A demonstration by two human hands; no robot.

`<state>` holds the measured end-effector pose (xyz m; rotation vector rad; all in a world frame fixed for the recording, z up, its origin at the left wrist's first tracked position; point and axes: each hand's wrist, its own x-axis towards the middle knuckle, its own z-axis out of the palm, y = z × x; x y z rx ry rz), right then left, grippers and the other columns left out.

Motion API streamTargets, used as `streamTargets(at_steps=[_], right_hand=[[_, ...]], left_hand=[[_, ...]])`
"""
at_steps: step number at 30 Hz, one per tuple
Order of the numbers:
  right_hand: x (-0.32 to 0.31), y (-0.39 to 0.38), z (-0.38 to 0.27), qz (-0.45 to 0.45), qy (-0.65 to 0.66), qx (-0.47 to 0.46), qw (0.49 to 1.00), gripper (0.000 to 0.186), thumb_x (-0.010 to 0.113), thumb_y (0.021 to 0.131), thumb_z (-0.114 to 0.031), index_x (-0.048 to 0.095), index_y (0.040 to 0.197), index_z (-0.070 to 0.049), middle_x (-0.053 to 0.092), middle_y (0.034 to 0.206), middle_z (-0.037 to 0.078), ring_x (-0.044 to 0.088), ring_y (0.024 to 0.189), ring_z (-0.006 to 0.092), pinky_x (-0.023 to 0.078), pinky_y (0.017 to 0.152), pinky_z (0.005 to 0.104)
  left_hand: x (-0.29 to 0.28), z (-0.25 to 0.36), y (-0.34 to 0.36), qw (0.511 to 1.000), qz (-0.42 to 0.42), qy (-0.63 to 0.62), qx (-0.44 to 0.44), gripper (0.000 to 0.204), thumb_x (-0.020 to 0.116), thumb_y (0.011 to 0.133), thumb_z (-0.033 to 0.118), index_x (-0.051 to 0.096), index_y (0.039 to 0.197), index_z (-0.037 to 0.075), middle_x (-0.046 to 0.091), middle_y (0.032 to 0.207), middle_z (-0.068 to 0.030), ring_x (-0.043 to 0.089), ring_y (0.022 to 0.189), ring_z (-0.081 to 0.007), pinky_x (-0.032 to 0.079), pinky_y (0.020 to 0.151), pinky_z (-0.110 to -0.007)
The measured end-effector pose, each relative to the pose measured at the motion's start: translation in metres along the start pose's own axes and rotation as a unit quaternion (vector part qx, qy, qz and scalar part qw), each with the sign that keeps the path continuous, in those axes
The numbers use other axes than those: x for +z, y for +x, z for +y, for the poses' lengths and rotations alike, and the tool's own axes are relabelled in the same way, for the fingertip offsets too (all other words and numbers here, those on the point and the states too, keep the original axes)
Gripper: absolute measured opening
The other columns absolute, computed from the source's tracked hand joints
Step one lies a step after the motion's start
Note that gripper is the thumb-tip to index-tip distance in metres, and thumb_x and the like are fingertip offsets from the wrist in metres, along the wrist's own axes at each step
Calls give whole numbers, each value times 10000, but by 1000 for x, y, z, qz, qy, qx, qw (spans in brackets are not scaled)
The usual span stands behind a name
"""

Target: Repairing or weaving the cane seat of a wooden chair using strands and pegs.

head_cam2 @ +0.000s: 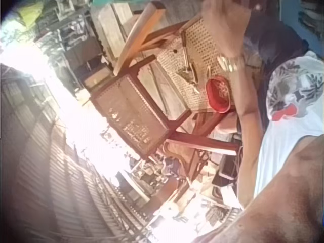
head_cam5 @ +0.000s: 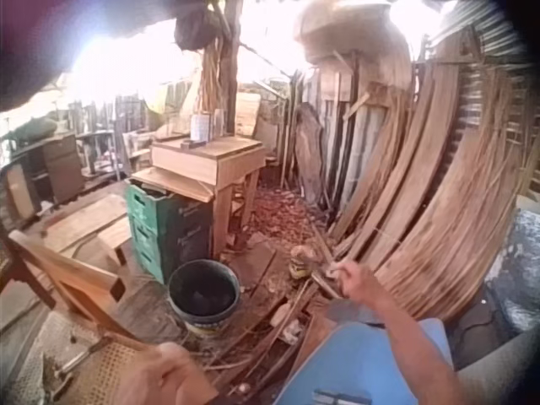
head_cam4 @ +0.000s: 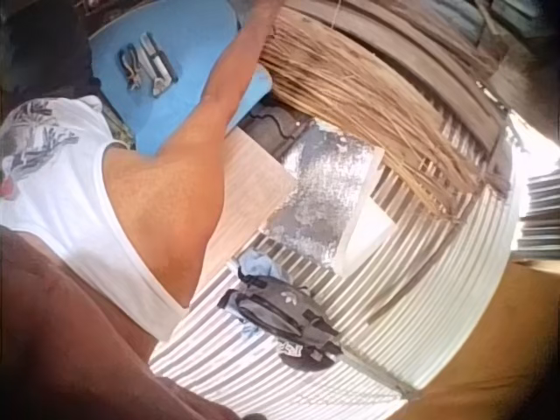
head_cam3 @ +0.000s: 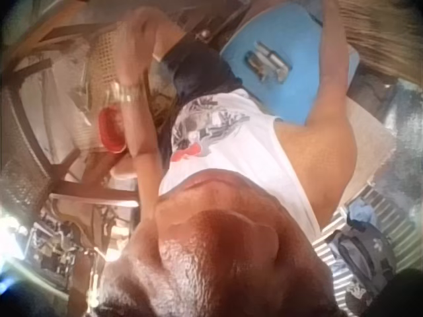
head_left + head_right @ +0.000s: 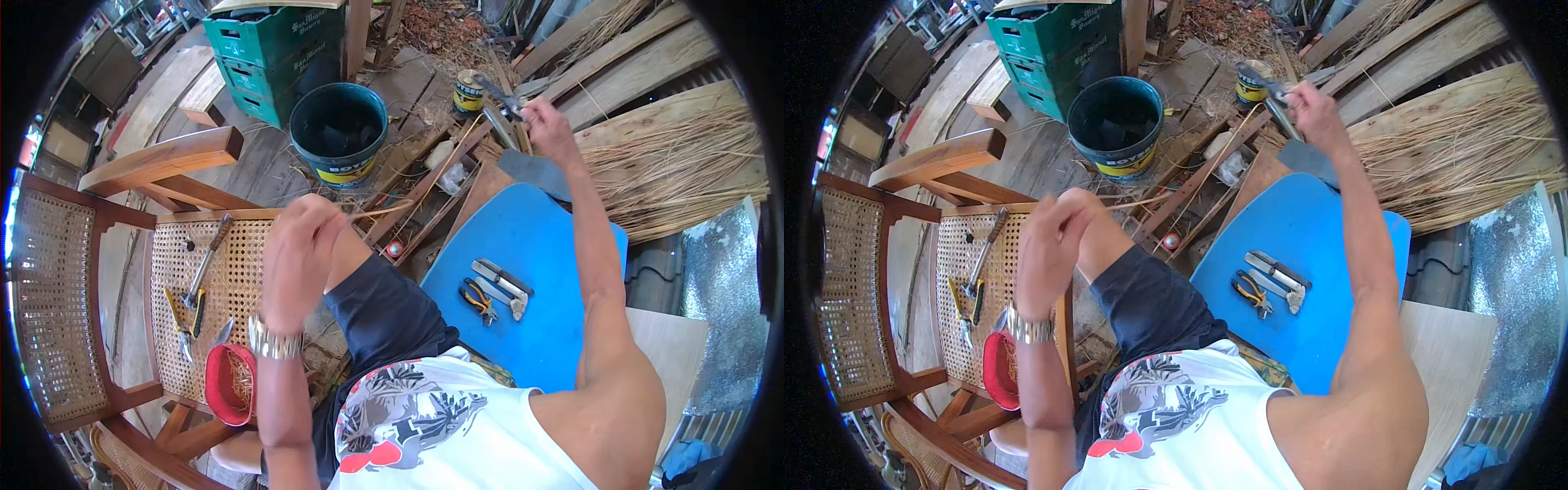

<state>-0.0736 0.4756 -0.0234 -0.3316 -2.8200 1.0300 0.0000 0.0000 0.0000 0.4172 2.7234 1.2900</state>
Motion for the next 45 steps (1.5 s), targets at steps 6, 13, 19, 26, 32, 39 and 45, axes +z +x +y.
streamTargets(at_steps=[6,13,19,26,32,39,45], right_hand=[[59,-60,-41,159,-81,-408,895,130,597,1018,-151,536,1013,-37,617,813,168,653,694,370,496,581,403],[68,-76,-61,-151,258,-102,949,159,478,1092,-234,464,1027,-90,559,766,-1,540,610,66,452,545,258],[75,-89,-70,-224,248,-113,936,151,465,1097,-228,470,1040,-89,558,794,5,542,622,72,456,557,247],[89,-93,-73,-264,265,-96,922,158,477,1093,-257,470,1039,-108,568,799,1,551,640,70,440,559,236],[101,-95,-76,-212,216,-96,948,136,531,1068,-187,506,1011,-66,583,739,28,571,573,95,460,522,283],[106,-94,-70,-141,194,-129,962,232,694,960,-125,494,1044,-42,588,710,39,551,563,103,446,524,293],[91,-101,-65,-121,215,-127,961,427,714,943,-115,444,1259,-19,576,703,23,558,606,93,453,575,282]], left_hand=[[0,23,78,932,10,204,299,59,676,886,97,689,903,42,561,918,-139,577,927,-339,463,788,-438],[10,64,136,868,-58,267,415,58,664,899,112,658,905,55,540,916,-136,580,913,-341,464,799,-442],[23,89,162,860,-121,332,367,141,598,864,15,628,991,67,577,991,-150,604,1011,-365,479,840,-450],[40,101,163,872,-94,340,339,194,629,829,6,628,1000,96,582,1075,-132,621,1053,-353,499,836,-465],[62,103,155,876,-35,332,348,183,665,836,45,639,1001,120,582,1159,-121,652,1043,-345,523,841,-465],[68,83,149,873,60,210,436,221,681,879,126,672,1100,143,563,1341,-165,665,1021,-373,518,880,-459],[59,59,143,929,180,183,265,373,628,955,326,676,1073,-25,656,1141,-244,652,1062,-404,503,903,-503]])
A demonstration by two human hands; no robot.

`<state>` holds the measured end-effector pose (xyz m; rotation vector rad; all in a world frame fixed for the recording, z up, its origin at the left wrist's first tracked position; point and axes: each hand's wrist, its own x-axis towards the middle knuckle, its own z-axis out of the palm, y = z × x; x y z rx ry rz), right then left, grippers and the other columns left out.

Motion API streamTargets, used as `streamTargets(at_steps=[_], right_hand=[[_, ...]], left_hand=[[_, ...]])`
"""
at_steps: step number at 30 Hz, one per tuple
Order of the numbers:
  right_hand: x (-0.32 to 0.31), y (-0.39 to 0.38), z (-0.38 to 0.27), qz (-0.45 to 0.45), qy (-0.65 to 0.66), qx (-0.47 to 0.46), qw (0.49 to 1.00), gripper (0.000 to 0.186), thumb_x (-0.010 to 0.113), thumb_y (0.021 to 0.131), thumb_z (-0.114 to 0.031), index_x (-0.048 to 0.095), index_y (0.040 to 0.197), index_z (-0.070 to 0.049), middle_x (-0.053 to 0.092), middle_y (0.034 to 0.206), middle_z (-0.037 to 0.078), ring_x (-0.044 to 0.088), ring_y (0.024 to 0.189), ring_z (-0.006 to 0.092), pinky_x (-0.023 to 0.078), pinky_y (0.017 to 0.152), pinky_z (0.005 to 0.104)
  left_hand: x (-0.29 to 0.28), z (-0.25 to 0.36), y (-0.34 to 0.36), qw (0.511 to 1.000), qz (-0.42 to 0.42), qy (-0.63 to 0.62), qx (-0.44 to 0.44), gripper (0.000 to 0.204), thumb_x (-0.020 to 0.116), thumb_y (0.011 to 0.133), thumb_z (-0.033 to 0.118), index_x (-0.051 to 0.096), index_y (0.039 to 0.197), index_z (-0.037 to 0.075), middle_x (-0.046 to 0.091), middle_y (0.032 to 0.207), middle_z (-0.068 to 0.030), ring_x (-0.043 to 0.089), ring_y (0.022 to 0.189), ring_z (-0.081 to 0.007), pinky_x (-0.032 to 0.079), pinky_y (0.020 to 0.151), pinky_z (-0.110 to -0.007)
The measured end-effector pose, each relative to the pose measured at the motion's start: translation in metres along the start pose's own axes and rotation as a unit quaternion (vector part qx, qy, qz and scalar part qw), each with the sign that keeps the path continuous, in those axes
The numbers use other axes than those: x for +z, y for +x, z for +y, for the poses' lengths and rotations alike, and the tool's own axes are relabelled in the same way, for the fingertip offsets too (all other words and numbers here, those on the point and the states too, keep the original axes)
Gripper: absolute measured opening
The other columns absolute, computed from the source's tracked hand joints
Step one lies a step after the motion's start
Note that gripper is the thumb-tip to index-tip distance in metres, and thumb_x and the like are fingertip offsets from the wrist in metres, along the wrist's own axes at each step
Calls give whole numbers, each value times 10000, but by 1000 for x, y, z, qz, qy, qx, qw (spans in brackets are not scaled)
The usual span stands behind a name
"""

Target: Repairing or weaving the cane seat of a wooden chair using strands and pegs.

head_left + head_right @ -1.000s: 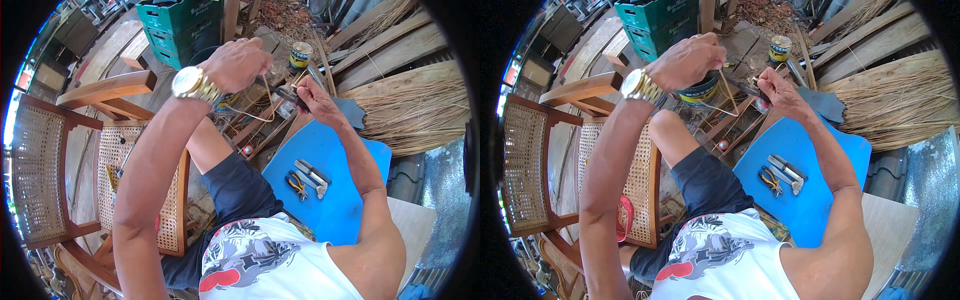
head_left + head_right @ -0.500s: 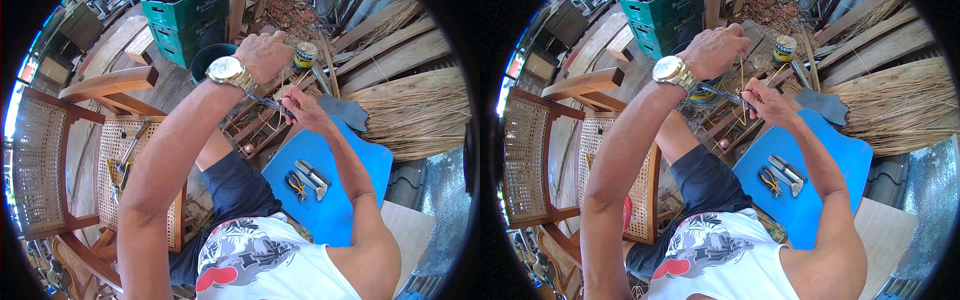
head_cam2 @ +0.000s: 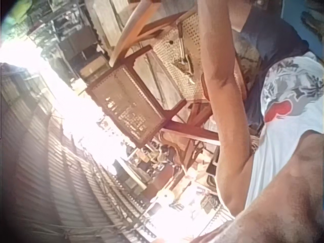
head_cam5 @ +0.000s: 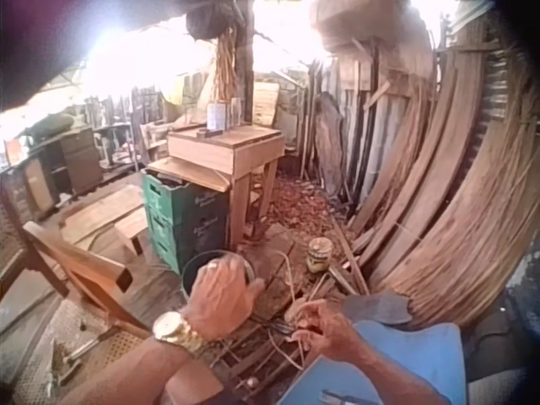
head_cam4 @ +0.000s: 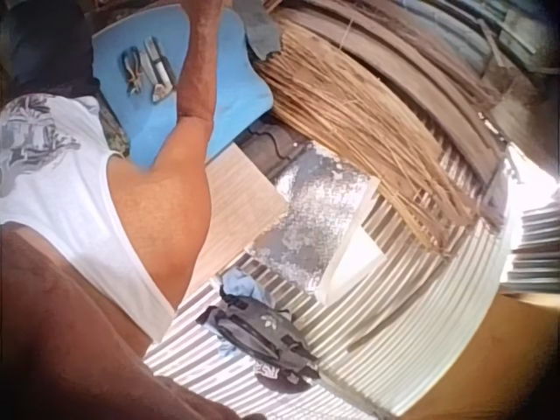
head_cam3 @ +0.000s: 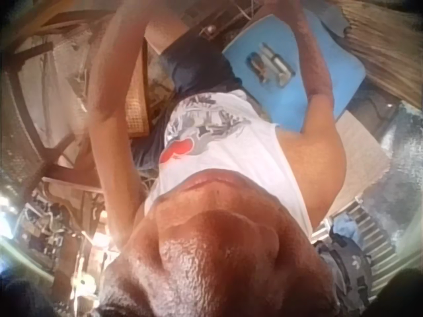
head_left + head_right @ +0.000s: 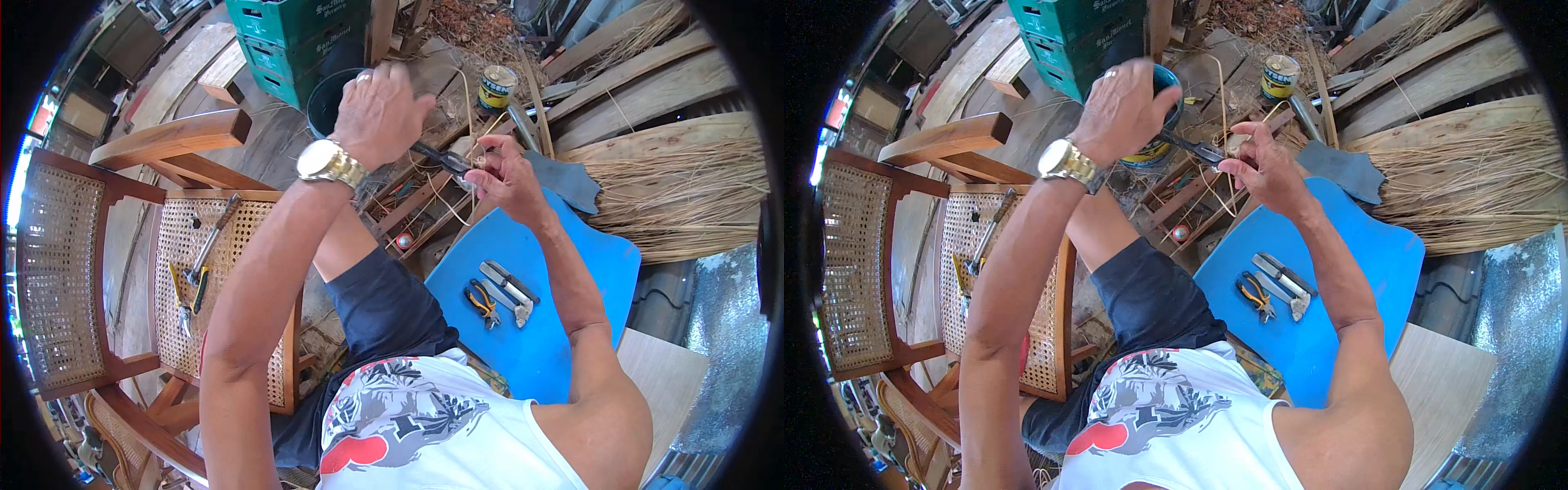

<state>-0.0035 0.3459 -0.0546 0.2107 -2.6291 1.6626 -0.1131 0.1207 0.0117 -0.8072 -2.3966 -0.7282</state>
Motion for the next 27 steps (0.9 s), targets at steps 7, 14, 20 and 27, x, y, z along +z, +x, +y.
streamTargets(at_steps=[7,14,20,27], right_hand=[[6,-6,-10,-36,-70,-50,996,585,732,922,-124,382,1381,-30,666,747,66,616,624,146,484,602,317],[11,-7,-14,-46,-51,-45,997,641,751,906,-125,354,1403,-52,711,810,96,631,634,148,500,620,305],[11,-17,3,-67,67,22,995,647,759,897,-116,362,1402,-40,701,809,84,595,635,112,484,600,289],[14,-22,28,-27,40,56,997,656,748,898,-98,362,1425,-41,648,743,53,585,625,109,467,574,274]], left_hand=[[25,-2,-6,845,-477,-240,1,538,542,996,448,624,1286,3,702,1161,-146,639,1098,-270,473,975,-379],[42,-10,-7,773,-501,-387,-51,358,767,863,156,684,1161,-23,738,989,-63,671,860,-126,538,802,-296],[44,-33,-5,842,-353,-350,-211,319,791,821,145,722,1088,-15,744,887,-81,685,753,-137,557,681,-275],[56,-22,-23,996,-59,-27,55,417,716,881,222,666,1251,37,760,975,-156,726,878,-324,552,866,-368]])
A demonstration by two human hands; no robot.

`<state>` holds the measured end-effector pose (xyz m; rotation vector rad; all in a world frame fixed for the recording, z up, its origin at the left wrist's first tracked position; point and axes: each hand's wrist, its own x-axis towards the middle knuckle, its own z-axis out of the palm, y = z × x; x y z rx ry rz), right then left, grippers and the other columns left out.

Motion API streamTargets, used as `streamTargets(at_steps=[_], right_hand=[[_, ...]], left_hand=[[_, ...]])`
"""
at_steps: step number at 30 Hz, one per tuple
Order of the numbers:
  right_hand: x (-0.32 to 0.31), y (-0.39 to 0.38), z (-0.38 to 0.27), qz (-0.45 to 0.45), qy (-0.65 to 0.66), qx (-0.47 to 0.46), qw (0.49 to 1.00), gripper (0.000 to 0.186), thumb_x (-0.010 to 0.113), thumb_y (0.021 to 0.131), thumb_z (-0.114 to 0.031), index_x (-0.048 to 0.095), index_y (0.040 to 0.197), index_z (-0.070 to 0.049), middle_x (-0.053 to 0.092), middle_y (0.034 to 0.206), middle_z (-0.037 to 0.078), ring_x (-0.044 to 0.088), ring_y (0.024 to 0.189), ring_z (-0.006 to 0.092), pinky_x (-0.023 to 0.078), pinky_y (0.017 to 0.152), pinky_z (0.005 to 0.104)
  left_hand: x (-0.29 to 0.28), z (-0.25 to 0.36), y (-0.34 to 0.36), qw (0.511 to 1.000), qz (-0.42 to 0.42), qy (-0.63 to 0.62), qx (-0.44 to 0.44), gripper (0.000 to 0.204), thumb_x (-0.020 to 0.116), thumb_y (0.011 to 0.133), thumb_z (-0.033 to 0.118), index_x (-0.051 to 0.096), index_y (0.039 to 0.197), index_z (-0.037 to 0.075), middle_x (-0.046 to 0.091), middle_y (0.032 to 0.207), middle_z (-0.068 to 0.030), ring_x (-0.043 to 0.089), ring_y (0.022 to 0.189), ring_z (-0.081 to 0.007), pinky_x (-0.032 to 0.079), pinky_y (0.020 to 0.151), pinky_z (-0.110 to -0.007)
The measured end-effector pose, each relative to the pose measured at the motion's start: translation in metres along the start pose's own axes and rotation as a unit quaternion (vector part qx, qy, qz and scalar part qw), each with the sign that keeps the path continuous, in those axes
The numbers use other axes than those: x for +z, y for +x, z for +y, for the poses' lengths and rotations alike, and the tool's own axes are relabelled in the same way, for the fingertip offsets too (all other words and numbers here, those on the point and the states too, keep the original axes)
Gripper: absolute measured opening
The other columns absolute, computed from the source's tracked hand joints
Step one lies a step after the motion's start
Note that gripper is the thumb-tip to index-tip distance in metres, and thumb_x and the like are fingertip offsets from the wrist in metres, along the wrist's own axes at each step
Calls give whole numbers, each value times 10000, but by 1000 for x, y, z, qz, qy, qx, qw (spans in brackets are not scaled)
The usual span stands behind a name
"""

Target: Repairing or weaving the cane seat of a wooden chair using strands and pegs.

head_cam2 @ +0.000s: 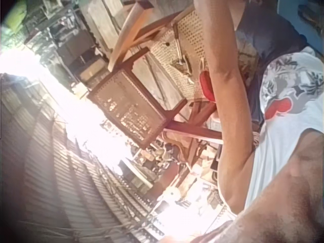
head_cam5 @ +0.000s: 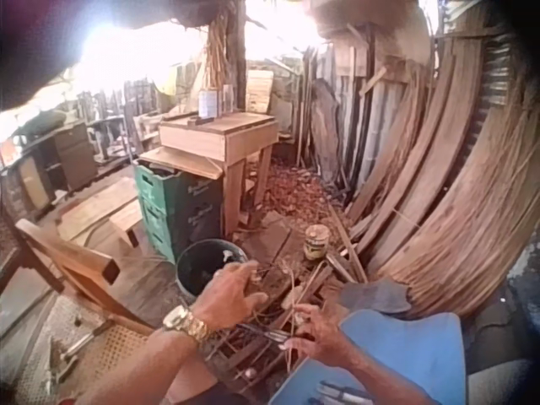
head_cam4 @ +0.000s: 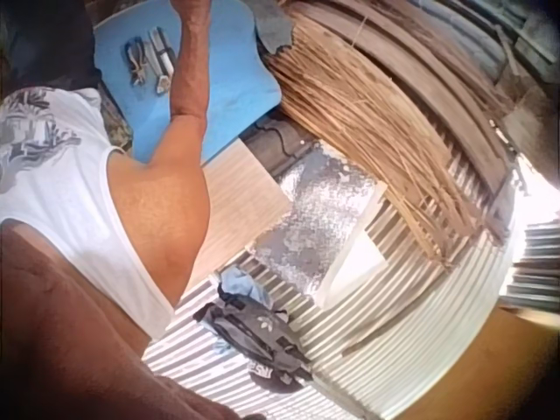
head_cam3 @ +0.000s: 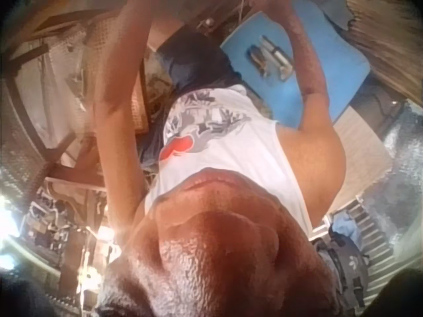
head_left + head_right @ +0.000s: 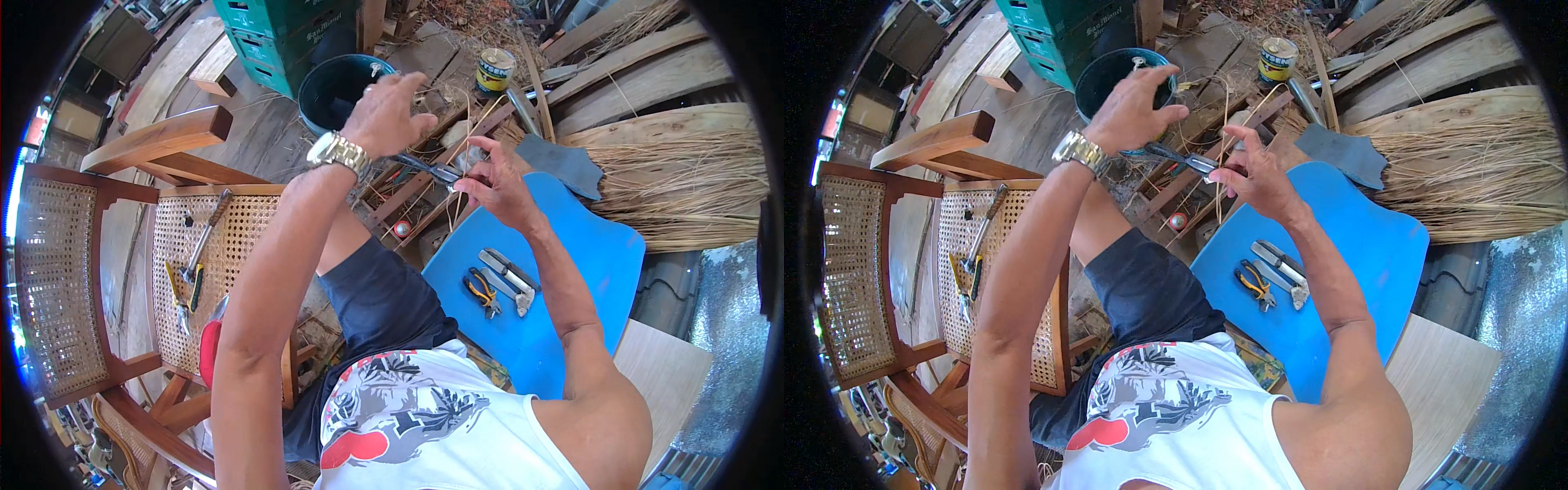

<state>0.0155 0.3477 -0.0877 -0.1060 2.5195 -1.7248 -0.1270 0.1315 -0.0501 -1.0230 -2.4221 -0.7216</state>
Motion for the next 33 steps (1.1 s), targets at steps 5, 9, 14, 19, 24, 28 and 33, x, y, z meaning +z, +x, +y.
streamTargets(at_steps=[5,9,14,19,24,28,33], right_hand=[[-1,-4,13,12,7,-1,1000,666,756,892,-97,358,1424,-39,642,737,51,584,606,114,458,547,278],[-2,-9,23,20,99,50,994,648,760,895,-101,355,1392,-7,646,747,67,607,601,117,448,508,252],[5,-9,37,88,165,64,980,586,764,904,-119,374,1316,26,656,771,82,631,593,121,463,492,228],[18,11,40,105,230,90,963,430,756,926,-160,495,1206,37,669,794,78,652,622,117,479,504,225],[21,32,30,93,241,46,965,308,733,945,-159,591,1150,22,678,809,53,644,629,106,486,526,226],[9,41,21,82,287,57,953,238,741,941,-177,646,1069,0,673,796,39,632,610,99,484,517,224],[9,36,16,22,257,107,960,191,683,988,-244,620,998,-64,657,781,44,616,594,93,506,520,231]], left_hand=[[-10,-9,-5,958,-112,-202,-171,375,682,928,230,671,1236,16,766,951,-141,732,851,-251,548,841,-336],[-28,-39,-15,933,29,-163,-321,566,840,785,300,655,1241,19,739,1094,-157,712,957,-227,554,870,-341],[-28,-39,-48,885,153,-184,-398,595,772,852,394,605,1214,-47,692,1085,-169,665,983,-231,525,880,-365],[13,44,-109,772,-88,-444,-446,517,628,976,390,583,1201,-73,690,1075,-139,646,937,-210,508,862,-355],[41,89,-135,669,-211,-595,-392,410,563,1052,329,576,1270,-19,696,1092,-87,624,1022,-134,508,897,-298],[31,83,-137,648,-185,-625,-394,346,565,1052,308,604,1166,-15,691,934,-53,649,823,-104,531,741,-255],[29,72,-121,761,-161,-498,-384,276,572,1033,264,623,1065,-5,633,770,-11,589,624,-61,459,534,-217]])
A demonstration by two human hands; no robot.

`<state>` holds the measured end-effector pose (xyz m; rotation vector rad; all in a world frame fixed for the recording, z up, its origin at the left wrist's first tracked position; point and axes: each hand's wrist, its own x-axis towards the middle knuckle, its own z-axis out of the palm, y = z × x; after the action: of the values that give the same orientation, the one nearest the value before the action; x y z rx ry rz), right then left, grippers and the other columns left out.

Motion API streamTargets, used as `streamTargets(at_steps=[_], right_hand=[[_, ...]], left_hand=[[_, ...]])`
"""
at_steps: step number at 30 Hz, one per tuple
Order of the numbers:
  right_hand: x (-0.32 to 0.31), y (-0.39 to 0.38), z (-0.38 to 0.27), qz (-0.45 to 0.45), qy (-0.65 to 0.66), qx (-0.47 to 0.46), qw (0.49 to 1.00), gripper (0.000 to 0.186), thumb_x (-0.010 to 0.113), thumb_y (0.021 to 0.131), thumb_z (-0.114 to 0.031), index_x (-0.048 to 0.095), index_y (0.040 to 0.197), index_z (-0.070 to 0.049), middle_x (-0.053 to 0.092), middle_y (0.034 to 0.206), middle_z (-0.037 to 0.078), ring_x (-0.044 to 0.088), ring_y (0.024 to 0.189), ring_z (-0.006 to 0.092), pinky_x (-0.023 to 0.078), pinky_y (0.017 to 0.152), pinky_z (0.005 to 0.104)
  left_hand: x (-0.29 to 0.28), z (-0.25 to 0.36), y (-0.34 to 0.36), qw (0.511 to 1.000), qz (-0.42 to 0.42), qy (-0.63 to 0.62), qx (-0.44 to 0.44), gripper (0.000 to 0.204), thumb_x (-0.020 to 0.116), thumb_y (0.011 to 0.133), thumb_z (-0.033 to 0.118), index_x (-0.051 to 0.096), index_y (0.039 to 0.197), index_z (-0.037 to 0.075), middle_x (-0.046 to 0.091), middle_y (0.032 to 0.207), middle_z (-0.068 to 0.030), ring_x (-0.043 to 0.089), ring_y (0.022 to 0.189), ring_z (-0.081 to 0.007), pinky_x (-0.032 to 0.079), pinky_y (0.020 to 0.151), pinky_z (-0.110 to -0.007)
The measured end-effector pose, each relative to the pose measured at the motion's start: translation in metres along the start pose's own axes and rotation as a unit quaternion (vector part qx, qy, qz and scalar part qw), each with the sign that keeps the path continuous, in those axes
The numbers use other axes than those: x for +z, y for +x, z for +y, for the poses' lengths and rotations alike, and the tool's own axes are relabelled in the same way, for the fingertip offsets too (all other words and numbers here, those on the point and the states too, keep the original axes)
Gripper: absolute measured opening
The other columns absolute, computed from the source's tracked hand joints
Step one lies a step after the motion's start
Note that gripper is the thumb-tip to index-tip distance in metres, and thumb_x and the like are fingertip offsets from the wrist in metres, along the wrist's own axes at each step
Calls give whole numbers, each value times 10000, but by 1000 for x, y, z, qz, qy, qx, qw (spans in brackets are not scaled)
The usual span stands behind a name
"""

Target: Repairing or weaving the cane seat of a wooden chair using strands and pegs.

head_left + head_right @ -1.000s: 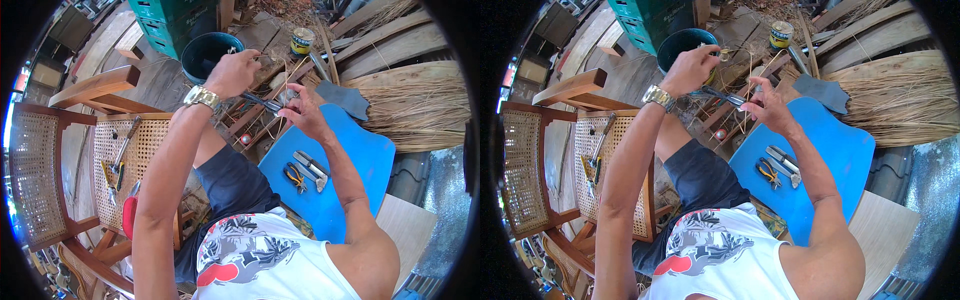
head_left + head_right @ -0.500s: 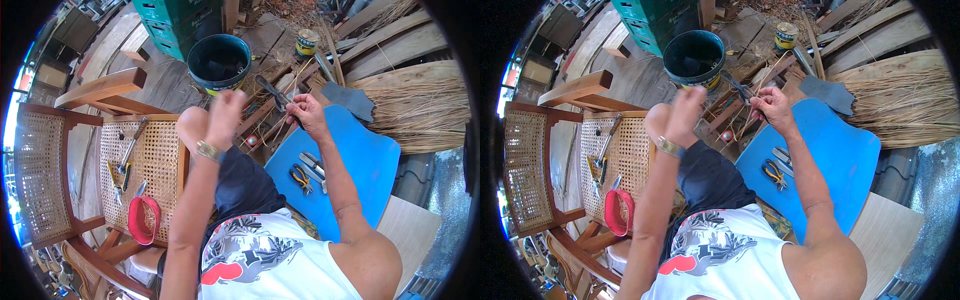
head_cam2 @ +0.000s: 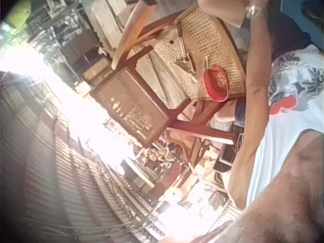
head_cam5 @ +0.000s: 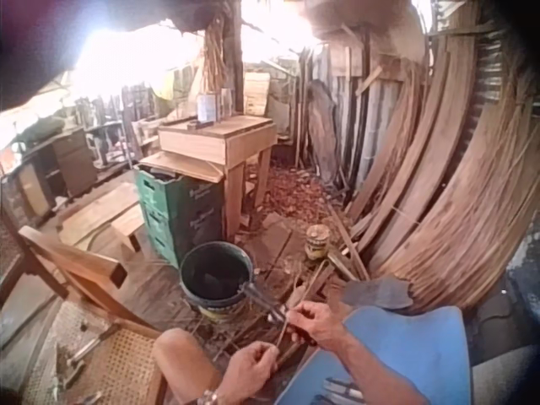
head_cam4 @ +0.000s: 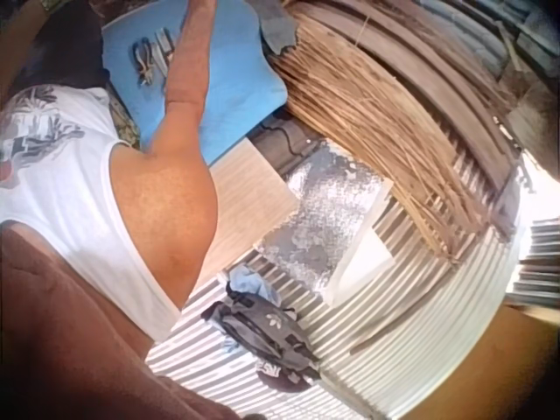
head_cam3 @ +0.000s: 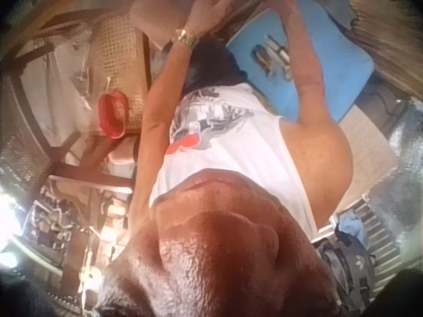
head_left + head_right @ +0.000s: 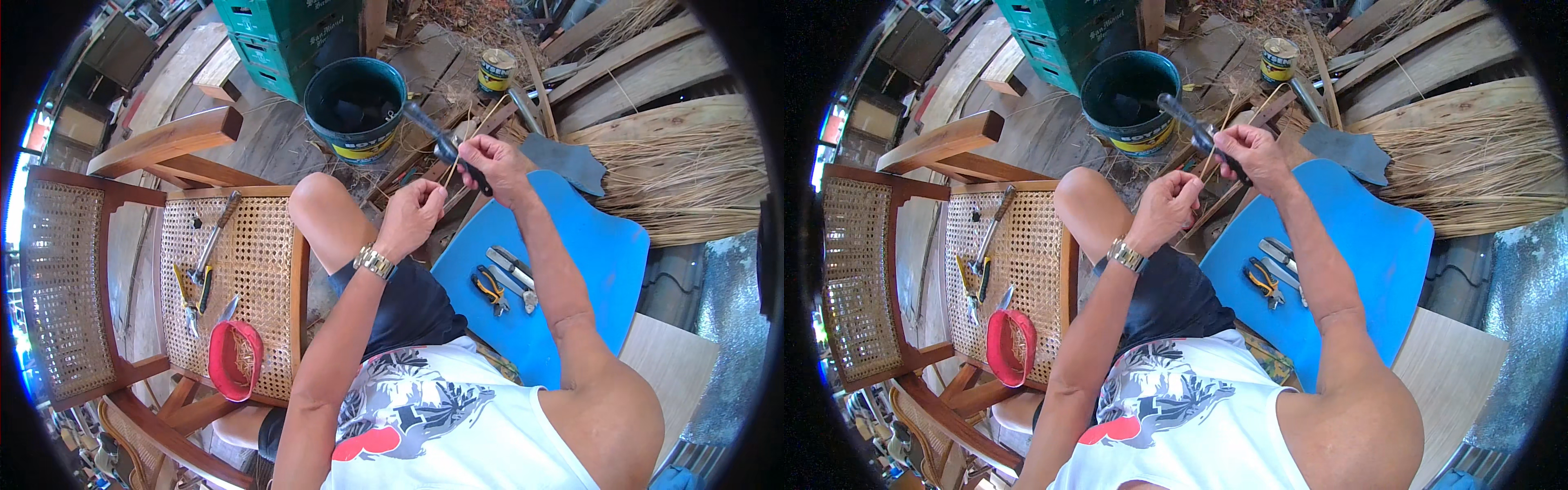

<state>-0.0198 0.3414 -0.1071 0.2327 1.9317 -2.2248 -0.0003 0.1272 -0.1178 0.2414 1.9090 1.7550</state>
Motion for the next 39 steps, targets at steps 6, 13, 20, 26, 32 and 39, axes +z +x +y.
streamTargets(at_steps=[6,13,20,26,32,39], right_hand=[[12,-5,20,-37,45,41,997,209,583,1044,-284,578,961,-93,634,776,32,591,559,89,459,471,225],[-9,15,10,34,85,21,996,247,603,1031,-326,614,1006,-81,640,774,51,590,546,97,448,450,224],[6,-9,14,-17,0,29,999,181,675,993,-252,633,937,-85,654,740,39,605,576,83,492,504,231],[12,4,26,89,-4,-13,996,189,636,1013,-235,615,984,-49,653,764,34,602,565,80,478,481,226],[10,0,19,42,-3,-24,999,199,682,986,-226,620,989,-36,647,779,33,601,564,78,475,485,217],[29,-11,25,14,-21,-51,998,174,660,1004,-220,617,960,-57,659,768,22,578,573,67,437,471,211]], left_hand=[[-6,8,19,995,31,65,61,316,568,1029,274,663,1006,-27,694,810,-46,597,643,-50,445,536,-224],[-13,-2,-14,1000,-24,14,-9,295,558,1033,266,668,1002,-7,712,796,-44,568,598,-46,440,522,-207],[-8,11,20,993,14,103,53,284,568,1026,259,678,1059,-1,716,796,-33,569,615,-48,462,551,-225],[-18,4,5,998,-8,61,13,283,555,1034,243,671,1086,-10,723,839,-40,588,621,-53,484,562,-228],[-18,4,3,1000,-9,23,-5,289,555,1037,240,661,1060,-27,726,835,-65,624,632,-67,491,571,-233],[-10,15,26,992,49,98,69,285,571,994,233,689,1000,-26,744,788,-97,679,682,-145,519,629,-308]])
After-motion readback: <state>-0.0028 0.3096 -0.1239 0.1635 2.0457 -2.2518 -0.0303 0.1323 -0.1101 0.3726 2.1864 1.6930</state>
